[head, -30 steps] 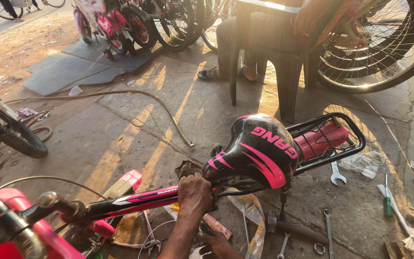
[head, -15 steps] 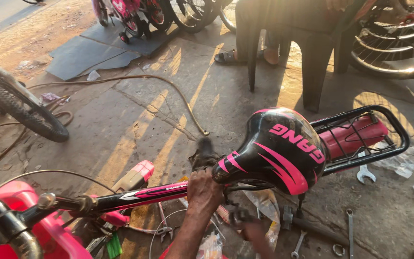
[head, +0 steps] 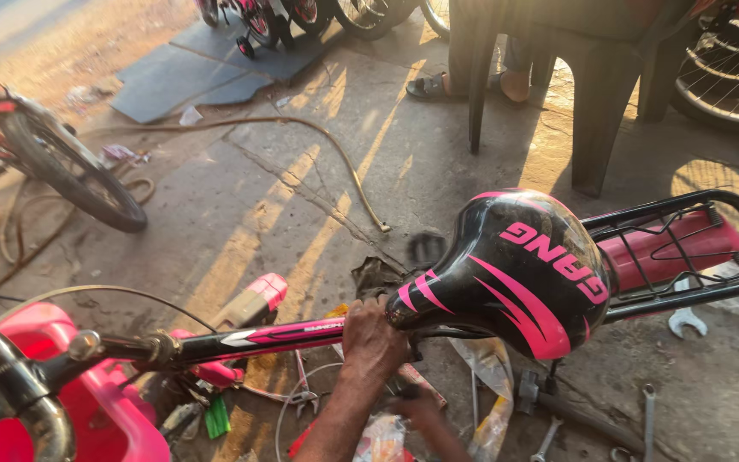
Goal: The person is repairing a pink and black bicycle. They use a wrench to tighten bolts on the rear rack and handlebar area, and use pliers to adjust the brake cable. The person works on the seat post and handlebar components.
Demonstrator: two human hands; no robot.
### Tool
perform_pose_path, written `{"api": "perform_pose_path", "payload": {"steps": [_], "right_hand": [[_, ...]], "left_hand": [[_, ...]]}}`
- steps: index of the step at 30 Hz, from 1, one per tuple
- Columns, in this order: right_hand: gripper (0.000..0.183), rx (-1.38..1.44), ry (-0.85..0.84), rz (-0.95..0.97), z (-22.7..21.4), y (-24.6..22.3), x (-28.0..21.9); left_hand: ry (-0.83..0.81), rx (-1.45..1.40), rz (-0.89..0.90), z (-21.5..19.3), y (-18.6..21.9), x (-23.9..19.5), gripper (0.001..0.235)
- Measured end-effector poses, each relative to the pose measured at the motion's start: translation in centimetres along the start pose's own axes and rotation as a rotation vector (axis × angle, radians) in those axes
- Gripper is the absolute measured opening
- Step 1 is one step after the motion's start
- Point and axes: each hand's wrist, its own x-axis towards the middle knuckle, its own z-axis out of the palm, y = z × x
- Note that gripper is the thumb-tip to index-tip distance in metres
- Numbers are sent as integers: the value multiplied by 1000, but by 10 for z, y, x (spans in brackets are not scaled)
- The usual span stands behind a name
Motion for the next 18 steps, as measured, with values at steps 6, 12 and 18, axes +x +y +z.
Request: {"api": "perform_pose_path", "payload": {"steps": [6, 12, 18], "right_hand": [[44, 175, -55, 21, -120, -61, -69], [43, -76, -159, -58, 18, -17, -16], [42, -14, 96, 47, -93, -63, -48]], "left_hand": [[15, -24, -15, 4, 3, -7, 13], [34, 2, -35, 4, 0, 1, 15], [3, 17, -13, -1, -3, -1, 13]]}}
